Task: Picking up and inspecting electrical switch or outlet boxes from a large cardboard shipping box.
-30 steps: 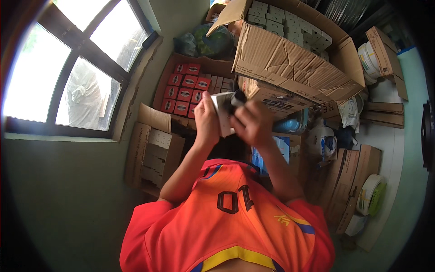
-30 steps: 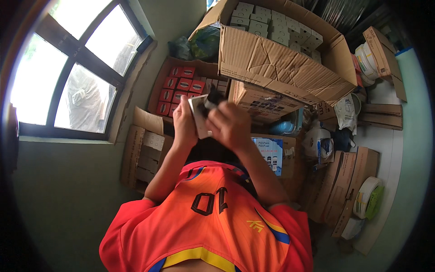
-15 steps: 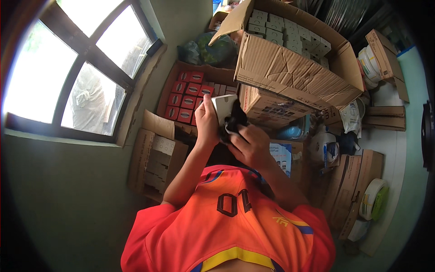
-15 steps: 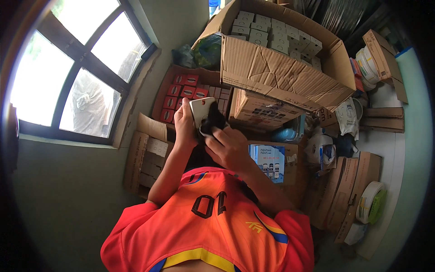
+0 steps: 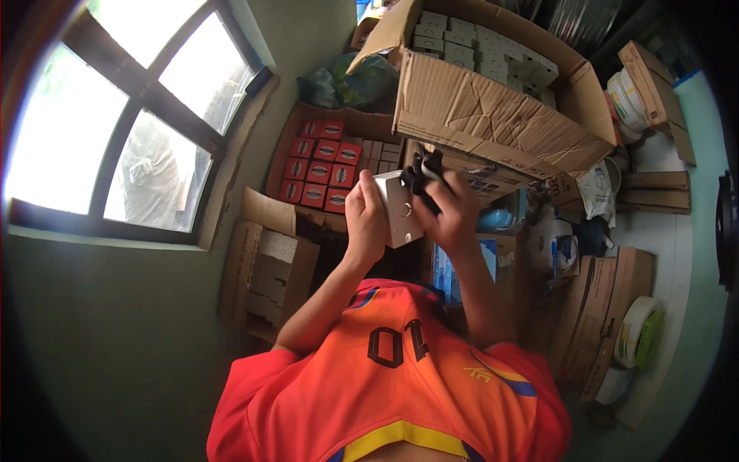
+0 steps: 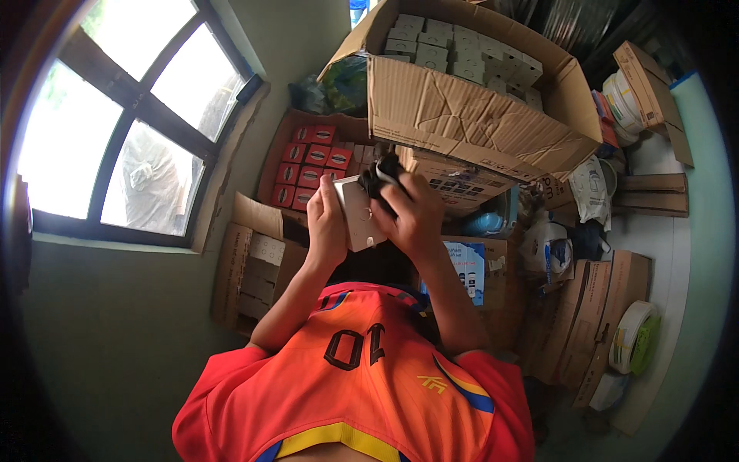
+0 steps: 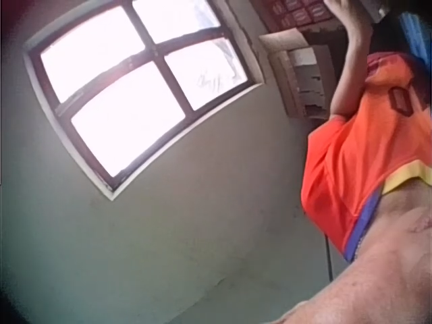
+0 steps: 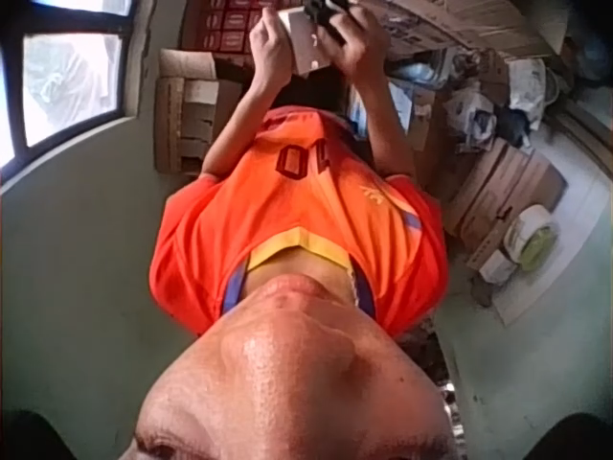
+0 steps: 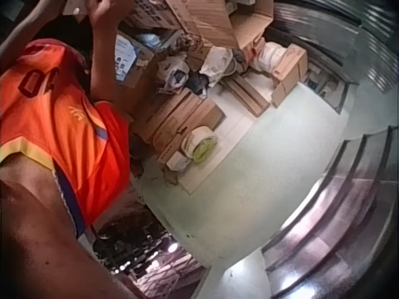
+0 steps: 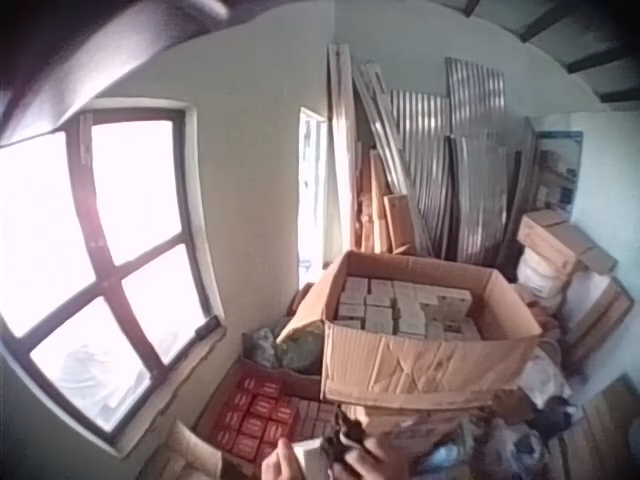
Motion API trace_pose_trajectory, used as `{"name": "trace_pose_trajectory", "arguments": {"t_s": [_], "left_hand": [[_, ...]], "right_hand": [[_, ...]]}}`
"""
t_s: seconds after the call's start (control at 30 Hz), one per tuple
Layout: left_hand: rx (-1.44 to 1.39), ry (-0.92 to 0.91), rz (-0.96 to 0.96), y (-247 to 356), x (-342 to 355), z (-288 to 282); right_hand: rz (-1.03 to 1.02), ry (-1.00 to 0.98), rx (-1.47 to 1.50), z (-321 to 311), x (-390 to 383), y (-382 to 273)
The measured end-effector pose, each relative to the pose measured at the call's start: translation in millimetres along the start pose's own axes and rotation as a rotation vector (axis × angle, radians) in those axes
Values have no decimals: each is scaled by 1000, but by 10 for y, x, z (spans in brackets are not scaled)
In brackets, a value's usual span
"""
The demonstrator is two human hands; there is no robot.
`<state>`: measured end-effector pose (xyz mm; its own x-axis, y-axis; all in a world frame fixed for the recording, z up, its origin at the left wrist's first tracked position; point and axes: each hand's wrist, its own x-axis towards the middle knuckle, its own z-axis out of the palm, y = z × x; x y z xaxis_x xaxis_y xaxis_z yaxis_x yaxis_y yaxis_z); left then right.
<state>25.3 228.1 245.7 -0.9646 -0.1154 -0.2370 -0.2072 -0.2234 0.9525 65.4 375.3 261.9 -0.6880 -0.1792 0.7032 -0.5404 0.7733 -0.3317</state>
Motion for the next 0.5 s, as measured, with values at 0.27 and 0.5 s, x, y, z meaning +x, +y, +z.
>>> {"name": "trace_pose_trajectory", "arguments": {"t_s": [0.27,0.5], "left_hand": [[-55,47,70,163,-23,-37],[-166,-9,149,193,41,-32]], "right_hand": [[-60,-52,104,-90,216,-66],[-131,-78,110,-52,53,-177]]}}
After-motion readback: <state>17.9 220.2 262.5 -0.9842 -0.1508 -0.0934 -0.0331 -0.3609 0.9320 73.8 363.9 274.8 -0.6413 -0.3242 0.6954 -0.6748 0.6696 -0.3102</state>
